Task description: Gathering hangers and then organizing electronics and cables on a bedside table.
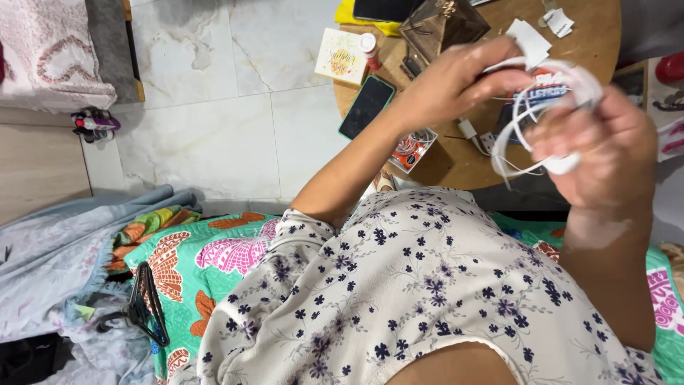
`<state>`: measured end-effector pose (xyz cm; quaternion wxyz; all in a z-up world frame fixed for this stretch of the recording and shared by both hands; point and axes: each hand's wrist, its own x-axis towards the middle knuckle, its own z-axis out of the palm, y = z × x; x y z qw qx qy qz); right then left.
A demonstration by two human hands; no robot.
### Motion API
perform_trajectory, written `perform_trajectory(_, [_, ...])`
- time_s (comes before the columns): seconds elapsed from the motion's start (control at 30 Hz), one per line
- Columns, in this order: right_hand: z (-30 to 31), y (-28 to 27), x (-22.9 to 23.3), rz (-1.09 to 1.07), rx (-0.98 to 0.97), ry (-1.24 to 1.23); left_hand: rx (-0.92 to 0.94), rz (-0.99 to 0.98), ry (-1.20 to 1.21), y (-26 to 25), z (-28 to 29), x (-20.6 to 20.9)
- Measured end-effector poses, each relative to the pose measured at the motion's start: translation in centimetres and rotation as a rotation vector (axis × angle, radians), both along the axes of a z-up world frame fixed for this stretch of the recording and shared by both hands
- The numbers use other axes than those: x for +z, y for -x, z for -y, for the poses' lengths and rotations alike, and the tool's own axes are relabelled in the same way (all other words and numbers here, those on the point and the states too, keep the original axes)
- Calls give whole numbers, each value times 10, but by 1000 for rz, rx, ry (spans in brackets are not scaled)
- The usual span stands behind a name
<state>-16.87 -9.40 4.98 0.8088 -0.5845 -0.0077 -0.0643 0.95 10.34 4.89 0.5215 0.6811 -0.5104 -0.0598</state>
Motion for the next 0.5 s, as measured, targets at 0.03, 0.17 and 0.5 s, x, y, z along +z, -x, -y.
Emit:
perform_trajectory(0.03, [-2, -1, -4, 43, 19, -211, 28, 14, 2, 0, -6, -18])
perform_trajectory(0.17, [-49, -18, 43, 39, -89, -553, 270, -92, -262, 34, -21, -81])
perform_trajectory(0.5, [-112, -44, -33, 198, -458, 952, 196, 494, -618, 54, -94, -61])
